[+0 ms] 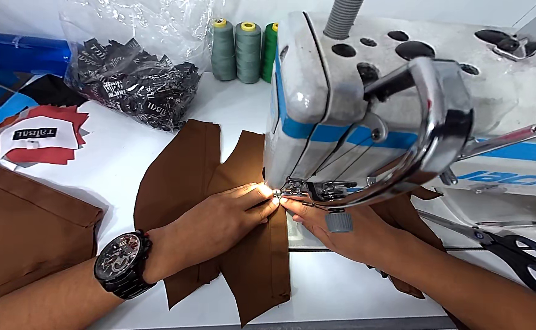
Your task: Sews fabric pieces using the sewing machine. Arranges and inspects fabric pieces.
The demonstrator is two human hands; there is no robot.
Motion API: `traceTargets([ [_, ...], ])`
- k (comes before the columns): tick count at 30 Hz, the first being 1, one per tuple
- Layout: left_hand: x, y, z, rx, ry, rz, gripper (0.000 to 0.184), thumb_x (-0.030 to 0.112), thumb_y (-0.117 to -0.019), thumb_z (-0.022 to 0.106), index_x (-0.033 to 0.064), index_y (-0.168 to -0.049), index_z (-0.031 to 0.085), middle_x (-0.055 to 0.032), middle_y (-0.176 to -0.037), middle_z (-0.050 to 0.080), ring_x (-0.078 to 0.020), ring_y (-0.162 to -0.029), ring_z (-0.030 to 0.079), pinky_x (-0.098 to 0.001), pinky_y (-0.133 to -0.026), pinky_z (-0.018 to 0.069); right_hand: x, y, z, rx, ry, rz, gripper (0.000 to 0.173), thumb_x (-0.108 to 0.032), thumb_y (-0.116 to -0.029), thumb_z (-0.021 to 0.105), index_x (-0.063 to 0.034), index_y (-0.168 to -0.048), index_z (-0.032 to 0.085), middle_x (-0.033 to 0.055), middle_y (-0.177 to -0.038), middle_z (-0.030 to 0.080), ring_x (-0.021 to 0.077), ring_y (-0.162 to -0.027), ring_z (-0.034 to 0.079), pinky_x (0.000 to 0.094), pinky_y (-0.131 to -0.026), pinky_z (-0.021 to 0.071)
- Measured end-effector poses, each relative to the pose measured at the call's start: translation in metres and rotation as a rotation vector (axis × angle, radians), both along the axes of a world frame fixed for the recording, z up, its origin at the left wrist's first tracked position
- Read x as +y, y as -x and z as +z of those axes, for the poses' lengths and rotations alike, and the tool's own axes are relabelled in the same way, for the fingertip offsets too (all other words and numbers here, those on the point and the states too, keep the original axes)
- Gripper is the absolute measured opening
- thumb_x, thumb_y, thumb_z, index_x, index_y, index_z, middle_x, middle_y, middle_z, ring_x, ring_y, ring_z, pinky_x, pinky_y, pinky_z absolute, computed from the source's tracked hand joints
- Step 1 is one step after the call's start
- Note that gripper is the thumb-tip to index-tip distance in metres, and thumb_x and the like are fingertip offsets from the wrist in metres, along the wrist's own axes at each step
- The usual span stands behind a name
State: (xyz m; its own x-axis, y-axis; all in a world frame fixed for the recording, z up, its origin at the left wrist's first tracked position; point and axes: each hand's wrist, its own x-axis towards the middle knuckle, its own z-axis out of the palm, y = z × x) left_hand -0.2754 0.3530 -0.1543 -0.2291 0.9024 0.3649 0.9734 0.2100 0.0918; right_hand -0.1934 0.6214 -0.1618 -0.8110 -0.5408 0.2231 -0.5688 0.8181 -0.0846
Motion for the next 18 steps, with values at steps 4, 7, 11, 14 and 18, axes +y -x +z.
traceTargets([
  [4,-0.0005,0.0003,0.0003,0.017,-0.006,0.003,0.034,0.02,-0.1045,0.049,0.0123,-0.126,0.073,-0.0064,-0.126,0.069,-0.0189,-0.127,0.062,-0.029,-0.11,0.0466,-0.001,0.0012,-0.0005,-0.003,0.01,0.001,0.037,-0.029,-0.1033,0.046,-0.0182,-0.117,0.078,-0.0004,-0.096,0.073,0.0158,-0.093,0.07,0.0347,-0.077,0.0574],
  [7,-0.0021,0.0008,-0.0001,-0.005,-0.008,-0.004,0.036,0.027,-0.1064,0.046,0.0145,-0.125,0.074,-0.005,-0.127,0.069,-0.0179,-0.129,0.06,-0.0303,-0.112,0.0454,-0.0018,0.0015,0.001,0.005,0.014,0.002,0.035,-0.028,-0.1023,0.047,-0.0179,-0.114,0.079,-0.0002,-0.092,0.073,0.0158,-0.089,0.071,0.0337,-0.073,0.0573],
  [11,-0.0045,0.0015,0.0,-0.054,0.001,-0.023,0.04,0.035,-0.1075,0.043,0.0177,-0.126,0.074,-0.0033,-0.129,0.068,-0.0168,-0.132,0.057,-0.0304,-0.115,0.0432,-0.0007,0.0019,0.0011,-0.008,0.013,-0.004,0.034,-0.027,-0.1021,0.048,-0.0182,-0.114,0.079,-0.0006,-0.095,0.073,0.0151,-0.09,0.071,0.0333,-0.073,0.0577],
  [14,-0.0046,0.0022,0.0006,-0.062,0.0,-0.019,0.039,0.034,-0.107,0.044,0.0183,-0.125,0.074,-0.0032,-0.128,0.069,-0.0166,-0.132,0.057,-0.0303,-0.115,0.0434,0.0004,0.0028,0.0003,0.011,0.042,0.007,0.036,-0.029,-0.1028,0.047,-0.0188,-0.115,0.079,-0.0014,-0.099,0.076,0.0129,-0.093,0.072,0.0308,-0.076,0.0576],
  [18,-0.0033,0.007,0.0016,-0.057,-0.024,-0.018,0.036,0.032,-0.105,0.047,0.0176,-0.122,0.075,-0.0035,-0.124,0.071,-0.0162,-0.129,0.06,-0.0294,-0.114,0.0436,0.0006,0.0046,0.0018,0.018,0.038,-0.021,0.034,-0.03,-0.1015,0.048,-0.0189,-0.109,0.08,-0.0012,-0.093,0.075,0.014,-0.091,0.072,0.0324,-0.073,0.0577],
])
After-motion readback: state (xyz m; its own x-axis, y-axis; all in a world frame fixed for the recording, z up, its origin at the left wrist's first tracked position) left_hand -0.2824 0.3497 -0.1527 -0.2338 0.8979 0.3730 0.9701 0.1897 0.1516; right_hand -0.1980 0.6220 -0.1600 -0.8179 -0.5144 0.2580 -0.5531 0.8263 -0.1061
